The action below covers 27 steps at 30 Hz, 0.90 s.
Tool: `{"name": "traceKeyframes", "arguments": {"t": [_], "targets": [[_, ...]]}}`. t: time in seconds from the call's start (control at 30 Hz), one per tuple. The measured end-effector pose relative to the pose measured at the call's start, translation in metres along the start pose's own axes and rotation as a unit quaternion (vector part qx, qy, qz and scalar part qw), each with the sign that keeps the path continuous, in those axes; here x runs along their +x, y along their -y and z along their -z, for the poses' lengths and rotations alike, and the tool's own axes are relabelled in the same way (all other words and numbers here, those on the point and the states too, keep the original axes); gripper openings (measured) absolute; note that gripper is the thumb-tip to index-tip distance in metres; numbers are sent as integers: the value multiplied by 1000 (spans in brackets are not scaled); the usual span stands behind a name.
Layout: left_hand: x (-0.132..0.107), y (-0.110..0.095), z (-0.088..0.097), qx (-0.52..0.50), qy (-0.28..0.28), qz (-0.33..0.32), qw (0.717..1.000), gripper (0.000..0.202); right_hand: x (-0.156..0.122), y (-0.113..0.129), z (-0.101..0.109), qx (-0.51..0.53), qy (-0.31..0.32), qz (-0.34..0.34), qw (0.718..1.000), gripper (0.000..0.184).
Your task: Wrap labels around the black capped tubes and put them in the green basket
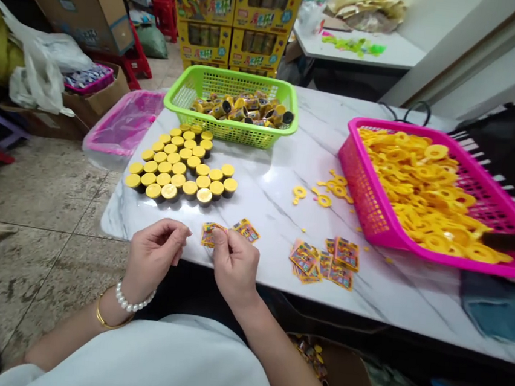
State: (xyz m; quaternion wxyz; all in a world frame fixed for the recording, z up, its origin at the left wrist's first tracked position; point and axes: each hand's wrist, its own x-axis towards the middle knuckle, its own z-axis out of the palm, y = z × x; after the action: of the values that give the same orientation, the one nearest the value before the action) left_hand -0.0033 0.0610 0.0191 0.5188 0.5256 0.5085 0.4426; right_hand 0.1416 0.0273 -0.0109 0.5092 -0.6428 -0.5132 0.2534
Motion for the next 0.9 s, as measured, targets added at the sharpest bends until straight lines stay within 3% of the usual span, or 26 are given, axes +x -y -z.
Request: {"name": "traceKeyframes", "arguments": {"t": [0.23, 0.4, 0.53, 0.7, 0.73, 0.8, 0.9], "targets": [[-7, 3, 2, 22, -4, -35, 999, 18, -4, 2, -4, -10, 13, 34, 999, 47], [-2, 5, 3, 4, -4, -34, 999, 14, -4, 3, -6, -73, 18, 124, 989, 45], [4, 8, 6, -58, 17, 59, 996, 20, -1, 4, -8, -93, 53, 173, 979, 40], [8, 10, 15, -152, 82, 210, 962, 42, 24, 12, 10, -73, 160, 168, 970, 22], [8, 10, 17, -164, 81, 221, 958, 45, 34, 13, 15, -73, 147, 162, 973, 17], [9, 11, 18, -183, 81, 239, 950, 48, 56, 10, 20, -102, 62, 158, 980, 12], [11, 10, 18, -207, 99, 256, 939, 49, 86, -4, 16, -202, -36, 144, 968, 17]]}}
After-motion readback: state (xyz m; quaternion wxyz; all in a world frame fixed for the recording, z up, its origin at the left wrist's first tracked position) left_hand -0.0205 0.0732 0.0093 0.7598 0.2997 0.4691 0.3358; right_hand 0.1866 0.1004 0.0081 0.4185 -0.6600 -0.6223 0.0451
